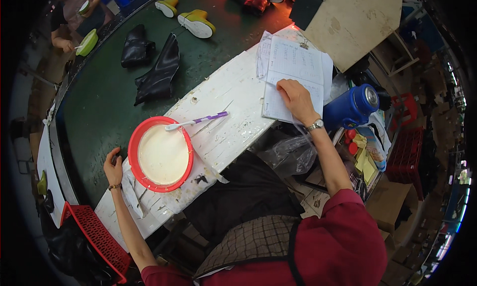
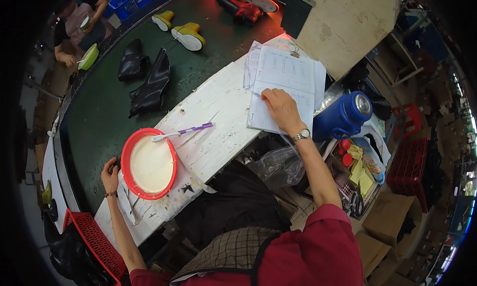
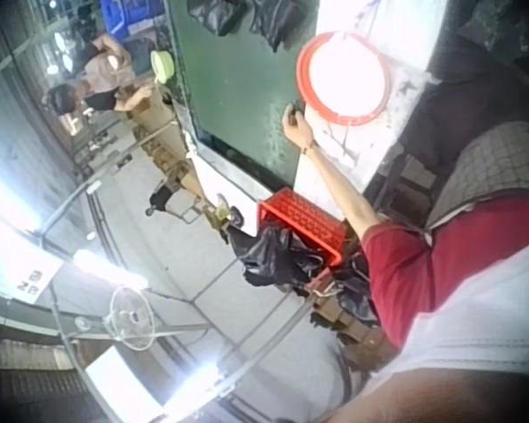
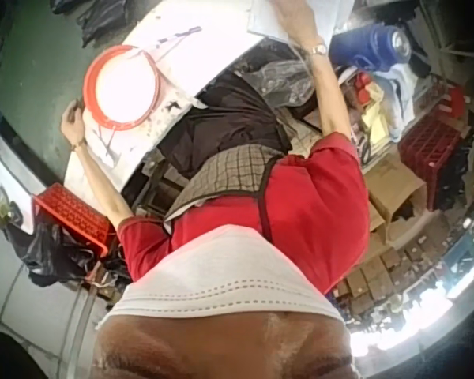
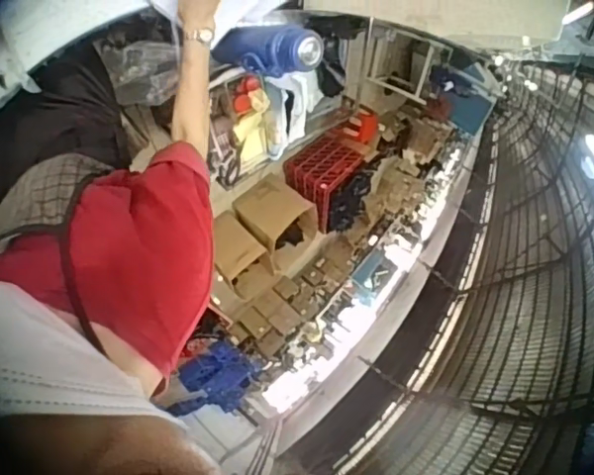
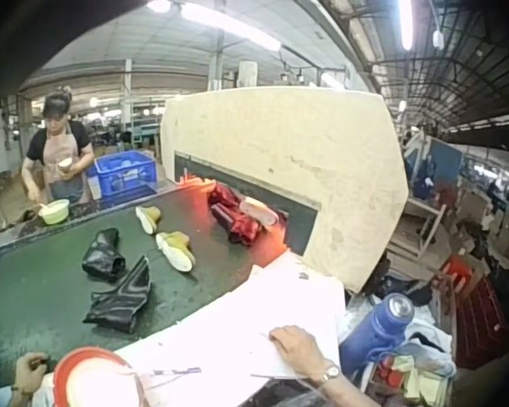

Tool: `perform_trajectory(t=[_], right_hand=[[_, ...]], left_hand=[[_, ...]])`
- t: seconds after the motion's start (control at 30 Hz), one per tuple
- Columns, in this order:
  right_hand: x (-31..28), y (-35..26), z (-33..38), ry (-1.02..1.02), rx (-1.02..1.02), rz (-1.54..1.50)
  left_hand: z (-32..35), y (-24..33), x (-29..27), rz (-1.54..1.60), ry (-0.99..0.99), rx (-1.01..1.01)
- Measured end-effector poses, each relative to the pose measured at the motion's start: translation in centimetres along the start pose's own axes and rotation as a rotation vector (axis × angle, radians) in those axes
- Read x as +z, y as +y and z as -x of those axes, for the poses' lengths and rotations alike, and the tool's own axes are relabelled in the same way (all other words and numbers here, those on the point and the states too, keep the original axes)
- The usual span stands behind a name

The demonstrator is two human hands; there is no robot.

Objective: The person applies a white adhesive to the edges of black boot uppers using a small brush. They repeatedly dip the brush into a red bowl of glue and coat the seams of multiple boot pieces, placing each treated piece onto a green work surface.

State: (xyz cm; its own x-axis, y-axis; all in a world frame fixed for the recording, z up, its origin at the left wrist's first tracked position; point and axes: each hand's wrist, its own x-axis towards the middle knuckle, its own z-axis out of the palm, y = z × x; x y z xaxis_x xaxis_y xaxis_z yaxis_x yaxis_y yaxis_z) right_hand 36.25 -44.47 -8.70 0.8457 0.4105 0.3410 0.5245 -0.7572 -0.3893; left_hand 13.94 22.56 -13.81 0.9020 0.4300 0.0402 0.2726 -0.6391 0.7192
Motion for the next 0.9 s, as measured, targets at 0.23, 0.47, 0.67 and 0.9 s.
perform_trajectory(t=[0.23,0.47,0.67,0.9], right_hand=[[-3.9,-0.9,-0.3,-0.081,0.397,-0.921],[-0.4,0.2,-0.4,0.305,0.367,-0.457],[3.1,-1.6,0.0,0.354,0.480,-0.947],[4.2,-2.1,0.2,0.415,0.556,-0.813]], left_hand=[[0.0,0.2,0.2,0.059,0.018,-0.027],[0.0,0.6,0.0,0.069,-0.003,-0.044],[0.2,0.7,-0.5,0.089,-0.002,-0.054],[0.3,0.4,-0.4,0.136,-0.002,-0.089]])
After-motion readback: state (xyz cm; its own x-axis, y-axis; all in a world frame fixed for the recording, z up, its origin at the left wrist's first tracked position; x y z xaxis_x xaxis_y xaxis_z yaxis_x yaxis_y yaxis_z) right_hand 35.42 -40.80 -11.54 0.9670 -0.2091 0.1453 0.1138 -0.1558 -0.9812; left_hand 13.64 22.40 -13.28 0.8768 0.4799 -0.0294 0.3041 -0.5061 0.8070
